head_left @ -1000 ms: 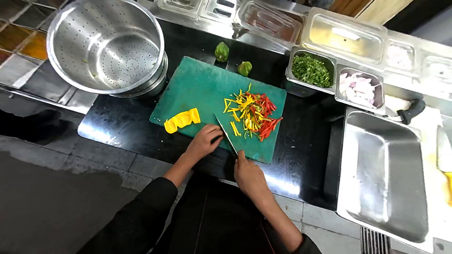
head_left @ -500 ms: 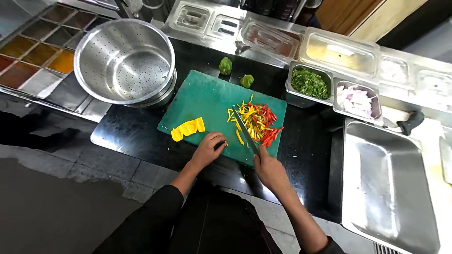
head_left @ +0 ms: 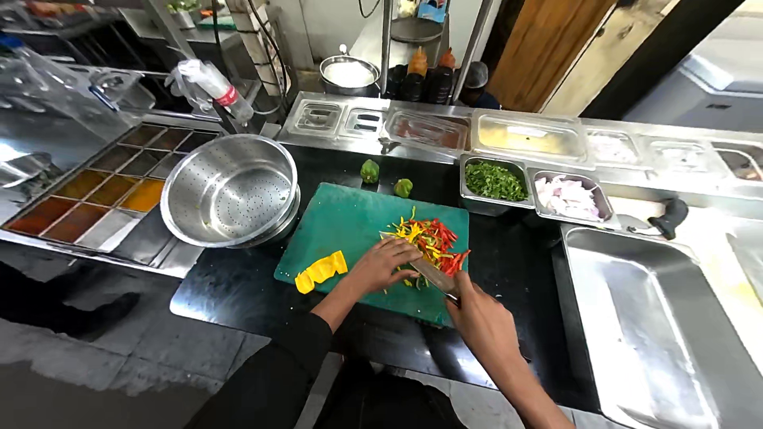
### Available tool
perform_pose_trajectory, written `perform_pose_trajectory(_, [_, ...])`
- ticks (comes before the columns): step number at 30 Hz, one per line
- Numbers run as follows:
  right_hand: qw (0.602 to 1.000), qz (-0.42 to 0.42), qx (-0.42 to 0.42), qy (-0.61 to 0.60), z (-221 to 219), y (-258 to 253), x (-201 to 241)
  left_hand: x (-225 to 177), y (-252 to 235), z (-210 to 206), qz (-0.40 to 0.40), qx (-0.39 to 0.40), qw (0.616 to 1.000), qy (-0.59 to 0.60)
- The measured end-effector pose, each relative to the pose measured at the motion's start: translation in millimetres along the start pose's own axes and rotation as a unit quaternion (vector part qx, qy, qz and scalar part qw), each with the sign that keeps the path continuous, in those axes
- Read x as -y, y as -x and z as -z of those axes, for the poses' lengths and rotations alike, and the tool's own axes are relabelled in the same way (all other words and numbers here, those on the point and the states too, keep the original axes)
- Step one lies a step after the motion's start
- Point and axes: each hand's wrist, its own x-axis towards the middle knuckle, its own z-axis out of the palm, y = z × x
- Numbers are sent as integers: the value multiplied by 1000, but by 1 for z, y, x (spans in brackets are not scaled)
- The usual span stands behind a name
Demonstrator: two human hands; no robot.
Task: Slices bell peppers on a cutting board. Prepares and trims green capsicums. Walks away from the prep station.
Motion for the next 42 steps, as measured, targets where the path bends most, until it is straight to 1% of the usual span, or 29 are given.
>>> perform_pose_trajectory(2, [1000, -17, -6, -13, 7, 10, -12, 19, -11, 13, 35, 49, 998, 37])
perform_pose_trajectory(3, [999, -26, -7, -26, 9, 14, -20, 28, -16, 22, 63, 61, 994, 63])
perform_pose_trajectory(4, [998, -32, -1, -45, 11, 17, -30, 38, -19, 33, 97, 55, 990, 84])
perform_pose_trajectory(5, [997, -34, 7, -70, 10, 20, -41, 48, -16, 45, 141, 39, 984, 104])
perform_pose_trajectory(7, [992, -25, 19, -121, -2, 26, -59, 65, 0, 71, 243, -24, 961, 132])
perform_pose_trajectory(8, [988, -25, 39, -149, -10, 30, -65, 70, 12, 83, 298, -50, 943, 136])
perform_pose_trajectory(10, [968, -18, 115, -221, -29, 41, -69, 65, 47, 100, 393, -86, 906, 129])
perform_pose_trajectory(12, [935, 1, 203, -289, -52, 54, -62, 49, 97, 98, 458, -112, 874, 120])
perform_pose_trajectory(14, [910, 34, 267, -316, -71, 59, -51, 37, 145, 79, 502, -136, 847, 109])
perform_pose_trajectory(15, [901, 49, 292, -318, -77, 56, -45, 33, 160, 69, 517, -138, 838, 104])
perform_pose_trajectory(17, [888, 52, 334, -312, -85, 43, -38, 25, 169, 54, 536, -131, 829, 89])
perform_pose_trajectory(20, [881, 12, 350, -319, -86, 17, -42, 13, 144, 60, 566, -80, 817, 79])
perform_pose_trajectory(22, [885, -26, 329, -328, -79, 0, -47, 9, 122, 67, 562, -45, 822, 81])
perform_pose_trajectory(23, [895, -42, 309, -320, -76, -8, -48, 8, 113, 68, 551, -46, 828, 97])
perform_pose_trajectory(25, [923, -63, 266, -270, -68, -18, -45, 9, 98, 61, 535, -74, 827, 157])
perform_pose_trajectory(27, [946, -72, 237, -210, -60, -20, -33, 7, 85, 56, 541, -100, 809, 206])
perform_pose_trajectory(29, [957, -68, 224, -174, -51, -14, -16, 9, 81, 53, 561, -117, 788, 224])
perform_pose_trajectory(31, [957, -51, 237, -160, -46, -7, -2, 13, 86, 56, 588, -96, 776, 206])
perform_pose_trajectory(32, [955, -39, 247, -158, -46, -7, 3, 15, 90, 59, 589, -77, 788, 163])
perform_pose_trajectory(33, [953, -31, 258, -156, -48, -8, 6, 15, 94, 61, 573, -70, 811, 100])
perform_pose_trajectory(34, [951, -27, 266, -153, -51, -11, 9, 15, 99, 62, 533, -79, 842, 35])
perform_pose_trajectory(35, [951, -30, 267, -152, -52, -15, 10, 18, 105, 58, 465, -112, 878, -20])
perform_pose_trajectory(36, [952, -41, 262, -152, -52, -20, 11, 24, 108, 53, 378, -154, 911, -53])
perform_pose_trajectory(37, [954, -57, 252, -151, -49, -24, 13, 30, 107, 48, 304, -172, 935, -58])
perform_pose_trajectory(38, [956, -73, 243, -148, -46, -27, 13, 34, 103, 42, 249, -165, 953, -46])
perform_pose_trajectory(40, [957, -88, 237, -143, -41, -31, 12, 42, 93, 30, 180, -109, 978, -9])
perform_pose_trajectory(42, [955, -84, 246, -142, -39, -27, 11, 50, 85, 19, 132, -57, 990, 15])
